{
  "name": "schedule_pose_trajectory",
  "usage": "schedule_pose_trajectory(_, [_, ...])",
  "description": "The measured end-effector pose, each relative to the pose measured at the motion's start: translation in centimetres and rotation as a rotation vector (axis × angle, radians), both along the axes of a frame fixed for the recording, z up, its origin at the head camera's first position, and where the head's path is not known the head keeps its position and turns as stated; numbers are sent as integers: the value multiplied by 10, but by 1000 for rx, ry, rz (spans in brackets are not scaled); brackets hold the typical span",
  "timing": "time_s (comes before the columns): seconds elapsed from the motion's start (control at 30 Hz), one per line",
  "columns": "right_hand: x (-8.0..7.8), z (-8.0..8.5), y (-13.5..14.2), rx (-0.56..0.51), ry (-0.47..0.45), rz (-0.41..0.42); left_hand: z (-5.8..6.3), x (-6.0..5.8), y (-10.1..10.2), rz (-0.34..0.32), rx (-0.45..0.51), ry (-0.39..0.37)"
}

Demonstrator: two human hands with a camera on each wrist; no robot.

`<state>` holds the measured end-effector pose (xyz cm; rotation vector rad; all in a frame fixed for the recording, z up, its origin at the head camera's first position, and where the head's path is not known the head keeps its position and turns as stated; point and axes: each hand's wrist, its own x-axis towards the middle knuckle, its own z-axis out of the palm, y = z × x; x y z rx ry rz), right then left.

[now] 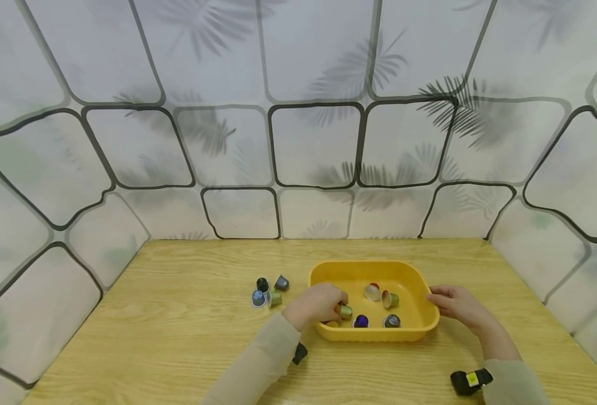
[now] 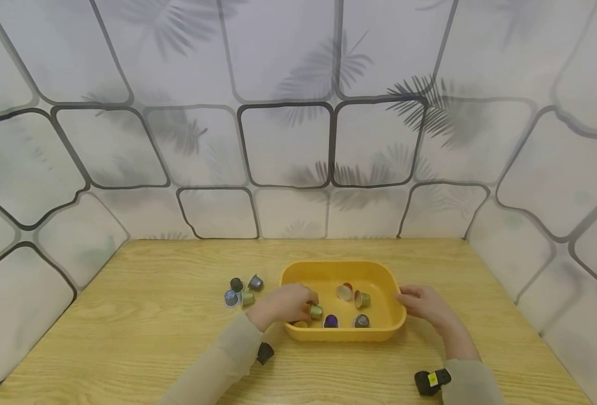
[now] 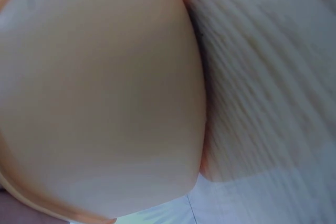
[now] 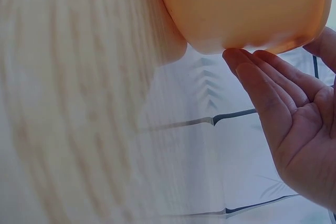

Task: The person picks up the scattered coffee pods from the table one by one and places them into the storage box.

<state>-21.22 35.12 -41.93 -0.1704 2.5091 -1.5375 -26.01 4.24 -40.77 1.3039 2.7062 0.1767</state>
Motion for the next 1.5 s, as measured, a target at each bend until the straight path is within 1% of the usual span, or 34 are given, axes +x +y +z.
schedule_pose_trajectory(0.37, [1, 1, 1, -2, 1, 5, 2, 1, 0, -10, 16, -9])
schedule_pose_trajectory(0.67, [1, 1, 0, -7, 1, 1, 1, -1, -1, -5, 13, -7])
schedule_pose_trajectory(0.83, [0, 1, -1, -12, 3, 2, 4, -1, -3, -15, 22, -9])
schedule_pose_trajectory(0.97, [0, 1, -1, -11, 5, 2, 4, -2, -4, -13, 41, -37])
schedule_pose_trajectory(1.1, [0, 1, -1, -7, 4, 2, 3, -3, -6, -14, 74, -58])
schedule_pose_trajectory(1.23, [1, 2, -2, -7, 0, -1, 3, -3, -11, 4, 153, -101])
schedule_pose_trajectory(1.3, [2, 3, -3, -4, 1, 1, 5, -3, -13, 21, 201, -134])
schedule_pose_trajectory(1.37, [2, 4, -4, 1, 1, 2, 7, -3, -15, 32, 236, -152])
schedule_pose_trajectory(1.43, [3, 4, -4, 4, -2, -2, 9, -3, -17, 31, 260, -148])
schedule_pose_trajectory(1.5, [3, 5, -4, 8, -2, -1, 12, -3, -18, 21, 280, -121])
